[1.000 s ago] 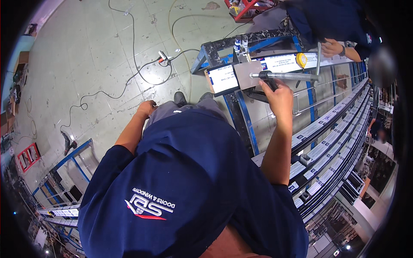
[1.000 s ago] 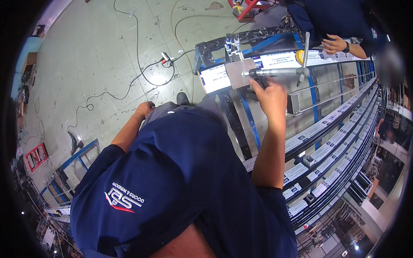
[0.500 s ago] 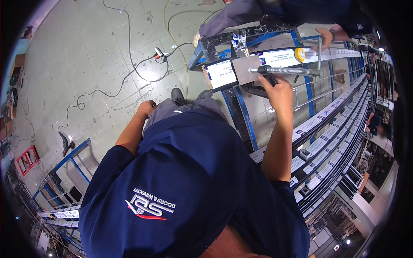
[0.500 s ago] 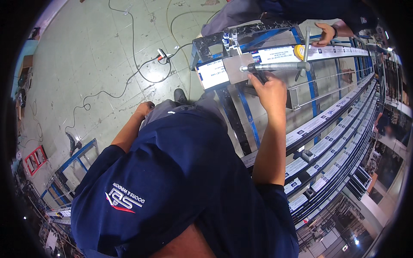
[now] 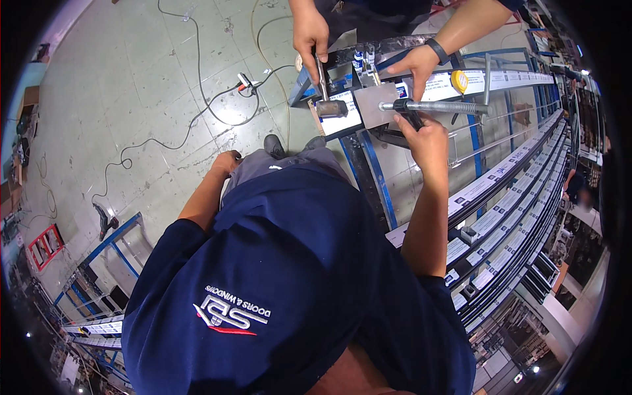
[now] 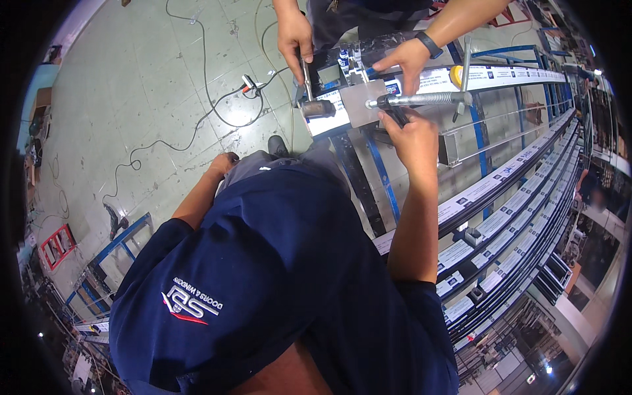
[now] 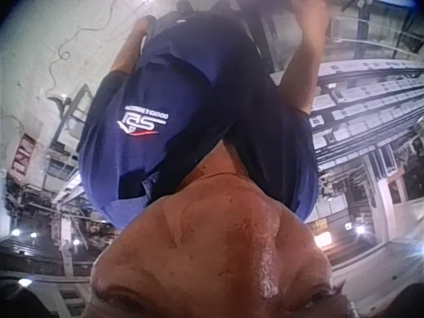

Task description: Measure, mark, and drill holes into metal frame components for assembly.

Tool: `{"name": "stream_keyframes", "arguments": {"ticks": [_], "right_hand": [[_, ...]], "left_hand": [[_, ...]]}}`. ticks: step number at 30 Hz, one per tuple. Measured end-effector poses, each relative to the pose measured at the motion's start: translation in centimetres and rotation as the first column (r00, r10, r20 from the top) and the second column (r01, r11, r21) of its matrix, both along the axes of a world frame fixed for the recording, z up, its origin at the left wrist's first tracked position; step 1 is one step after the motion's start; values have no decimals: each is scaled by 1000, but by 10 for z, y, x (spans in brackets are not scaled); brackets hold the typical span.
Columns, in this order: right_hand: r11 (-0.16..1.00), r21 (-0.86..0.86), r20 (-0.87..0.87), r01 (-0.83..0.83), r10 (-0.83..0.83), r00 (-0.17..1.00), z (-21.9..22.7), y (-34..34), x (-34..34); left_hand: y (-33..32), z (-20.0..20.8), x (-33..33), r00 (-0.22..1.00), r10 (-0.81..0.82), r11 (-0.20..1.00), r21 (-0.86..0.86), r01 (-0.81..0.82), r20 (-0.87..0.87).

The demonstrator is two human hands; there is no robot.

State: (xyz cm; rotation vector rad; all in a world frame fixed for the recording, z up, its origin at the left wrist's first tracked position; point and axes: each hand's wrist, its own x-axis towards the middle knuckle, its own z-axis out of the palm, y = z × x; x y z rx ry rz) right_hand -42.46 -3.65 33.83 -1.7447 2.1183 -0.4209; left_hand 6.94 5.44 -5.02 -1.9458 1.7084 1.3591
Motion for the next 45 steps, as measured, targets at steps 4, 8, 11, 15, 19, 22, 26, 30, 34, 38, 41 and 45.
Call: {"name": "stream_keyframes", "arguments": {"ticks": [4,8,11,15,19,22,26,30,34,38,41,45], "right_hand": [[998,49,3,25,-25,1000,2,-1,1],[1000,17,9,20,-20,1000,0,0,0],[1000,6,-6,7,-7,1000,-1,0,0],[999,25,-3,33,-33,999,3,-1,3],[988,134,-18,73,-71,997,9,-4,7],[985,150,-36,85,-80,996,8,-5,6],[986,143,-3,85,-86,996,8,-5,7],[986,144,-25,81,-78,997,8,-5,8],[994,103,2,42,-43,999,4,-4,4],[991,121,-8,50,-49,999,6,-5,5],[991,123,30,49,-53,998,8,-5,4],[992,127,20,28,-31,999,7,-5,3]], "left_hand": [[-8,-5,0,999,-43,999,25,43,-20],[-12,-6,-2,999,-28,999,36,29,-30],[-12,-12,2,998,-67,998,0,67,-16],[-10,-18,4,994,-105,993,-60,105,3],[-12,-16,6,991,-131,991,-15,131,16],[-13,-11,5,993,-114,993,18,114,22],[-13,-8,7,993,-113,994,9,113,35],[-14,-5,7,991,-126,992,12,126,35],[-13,-6,9,997,-75,997,10,75,6],[-13,-8,10,997,-73,997,4,73,6],[-13,-11,10,996,-91,996,-4,91,6],[-15,-12,8,992,-121,993,8,121,21]]}}
